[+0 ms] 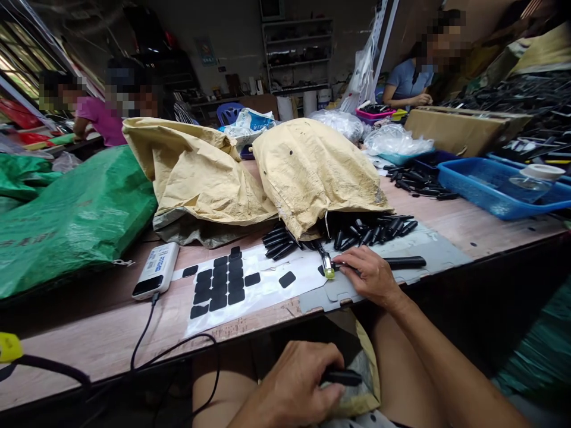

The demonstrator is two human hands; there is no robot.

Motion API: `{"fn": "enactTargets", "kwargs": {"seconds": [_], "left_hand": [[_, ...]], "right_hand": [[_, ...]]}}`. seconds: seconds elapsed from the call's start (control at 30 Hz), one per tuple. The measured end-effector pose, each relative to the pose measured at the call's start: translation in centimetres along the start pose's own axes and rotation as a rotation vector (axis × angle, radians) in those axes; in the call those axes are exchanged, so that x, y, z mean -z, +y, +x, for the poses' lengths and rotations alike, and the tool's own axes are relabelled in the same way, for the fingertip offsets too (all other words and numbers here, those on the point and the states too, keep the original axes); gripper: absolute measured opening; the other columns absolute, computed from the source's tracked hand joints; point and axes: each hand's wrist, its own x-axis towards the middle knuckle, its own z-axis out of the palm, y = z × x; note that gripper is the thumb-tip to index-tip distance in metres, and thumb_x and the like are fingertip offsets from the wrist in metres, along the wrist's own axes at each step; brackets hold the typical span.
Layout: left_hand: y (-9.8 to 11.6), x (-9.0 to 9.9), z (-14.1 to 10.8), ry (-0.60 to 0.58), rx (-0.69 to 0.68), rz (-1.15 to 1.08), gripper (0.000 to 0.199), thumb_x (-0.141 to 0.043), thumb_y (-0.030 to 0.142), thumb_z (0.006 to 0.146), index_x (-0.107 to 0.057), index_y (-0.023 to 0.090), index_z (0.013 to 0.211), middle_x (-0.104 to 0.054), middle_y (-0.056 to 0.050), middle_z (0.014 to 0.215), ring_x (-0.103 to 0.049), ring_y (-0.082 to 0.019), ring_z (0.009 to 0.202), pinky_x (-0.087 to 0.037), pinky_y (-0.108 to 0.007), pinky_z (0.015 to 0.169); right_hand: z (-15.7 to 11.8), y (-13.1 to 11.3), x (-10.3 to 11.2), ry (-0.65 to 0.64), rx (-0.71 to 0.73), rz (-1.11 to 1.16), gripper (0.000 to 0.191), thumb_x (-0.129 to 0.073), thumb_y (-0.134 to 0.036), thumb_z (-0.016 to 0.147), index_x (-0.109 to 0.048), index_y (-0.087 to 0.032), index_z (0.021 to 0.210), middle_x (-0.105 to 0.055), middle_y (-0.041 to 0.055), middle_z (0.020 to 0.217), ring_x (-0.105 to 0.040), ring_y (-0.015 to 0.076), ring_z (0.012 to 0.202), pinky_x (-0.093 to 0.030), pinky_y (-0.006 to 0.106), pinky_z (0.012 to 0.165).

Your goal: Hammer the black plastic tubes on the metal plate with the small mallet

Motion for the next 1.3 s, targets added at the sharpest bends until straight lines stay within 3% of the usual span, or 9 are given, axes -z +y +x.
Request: {"fn": "enactTargets", "kwargs": {"seconds": [0.17,0.3,0.43,0.6,0.7,0.8,0.87,1.0,1.3], "left_hand": [[-7.2,-5.6,0.2,0.013,0.401,0.123,0.032,-0.06,0.026,0.081,-0.065,0.027,0.113,-0.073,-0.005,0.098,-0.068,-0.028,0.092,-0.049,-0.036,0.079],[-9.8,-6.9,0.2,0.0,0.562,0.113,0.043,-0.056,0.027,0.086,-0.059,0.029,0.128,-0.072,-0.008,0.112,-0.069,-0.028,0.103,-0.051,-0.038,0.086],[-6.0,-4.2,-0.6,-0.052,0.408,0.126,0.035,-0.065,0.03,0.081,-0.069,0.026,0.116,-0.074,-0.008,0.106,-0.068,-0.03,0.103,-0.051,-0.038,0.085],[0.3,3.3,0.2,-0.112,0.075,-0.156,0.021,-0.067,0.04,0.086,-0.073,0.026,0.101,-0.072,0.002,0.079,-0.064,-0.016,0.069,-0.045,-0.024,0.061],[0.0,7.4,2.7,0.277,0.069,-0.031,0.018,-0.063,0.037,0.09,-0.072,0.024,0.099,-0.071,0.0,0.085,-0.061,-0.016,0.072,-0.045,-0.026,0.064],[-2.8,10.0,6.0,0.691,0.139,0.276,0.016,-0.066,0.032,0.089,-0.07,0.022,0.101,-0.067,-0.004,0.095,-0.06,-0.02,0.083,-0.047,-0.032,0.074],[-4.6,10.9,7.7,0.768,0.163,0.424,0.015,-0.068,0.029,0.088,-0.069,0.021,0.1,-0.063,-0.006,0.097,-0.059,-0.024,0.094,-0.048,-0.035,0.081],[-6.2,11.0,9.2,0.728,0.19,0.553,0.012,-0.07,0.027,0.086,-0.068,0.021,0.096,-0.059,-0.007,0.099,-0.056,-0.027,0.1,-0.049,-0.037,0.084],[-4.1,9.5,6.4,0.651,0.039,0.429,0.008,-0.065,0.029,0.093,-0.062,0.023,0.098,-0.066,-0.003,0.097,-0.055,-0.024,0.094,-0.044,-0.036,0.082]], "right_hand": [[0.0,-0.1,0.1,0.005,-0.002,0.006,0.023,-0.058,-0.018,0.092,-0.072,-0.024,0.109,-0.071,0.0046,0.099,-0.058,0.0208,0.089,-0.05,0.036,0.081],[0.0,-0.1,0.1,0.002,-0.006,0.001,0.023,-0.059,-0.018,0.092,-0.071,-0.025,0.109,-0.071,0.0043,0.1,-0.059,0.0211,0.089,-0.05,0.036,0.081],[0.0,-0.1,0.1,0.005,-0.001,-0.006,0.023,-0.057,-0.018,0.092,-0.071,-0.025,0.109,-0.071,0.0044,0.1,-0.059,0.0212,0.089,-0.05,0.037,0.082],[0.0,-0.1,0.0,0.007,0.001,-0.015,0.023,-0.057,-0.018,0.092,-0.071,-0.026,0.109,-0.071,0.0044,0.1,-0.06,0.0212,0.089,-0.05,0.037,0.083],[0.0,-0.1,0.0,0.003,-0.009,-0.02,0.023,-0.057,-0.019,0.092,-0.071,-0.026,0.109,-0.071,0.0043,0.1,-0.059,0.0212,0.09,-0.05,0.037,0.083],[0.0,0.0,0.0,0.0,-0.004,-0.014,0.022,-0.058,-0.019,0.092,-0.072,-0.025,0.108,-0.071,0.0047,0.099,-0.059,0.0208,0.088,-0.05,0.037,0.081],[0.0,0.1,0.1,-0.003,0.005,-0.014,0.023,-0.058,-0.019,0.092,-0.072,-0.025,0.108,-0.072,0.0048,0.099,-0.059,0.0205,0.087,-0.05,0.036,0.08],[0.1,0.2,0.1,-0.001,0.009,-0.023,0.023,-0.059,-0.02,0.092,-0.073,-0.026,0.109,-0.072,0.0044,0.099,-0.06,0.0203,0.087,-0.05,0.036,0.081],[0.0,0.1,0.0,0.003,0.011,0.004,0.022,-0.057,-0.019,0.094,-0.071,-0.025,0.11,-0.071,0.0049,0.099,-0.06,0.0209,0.091,-0.05,0.037,0.083]]}}
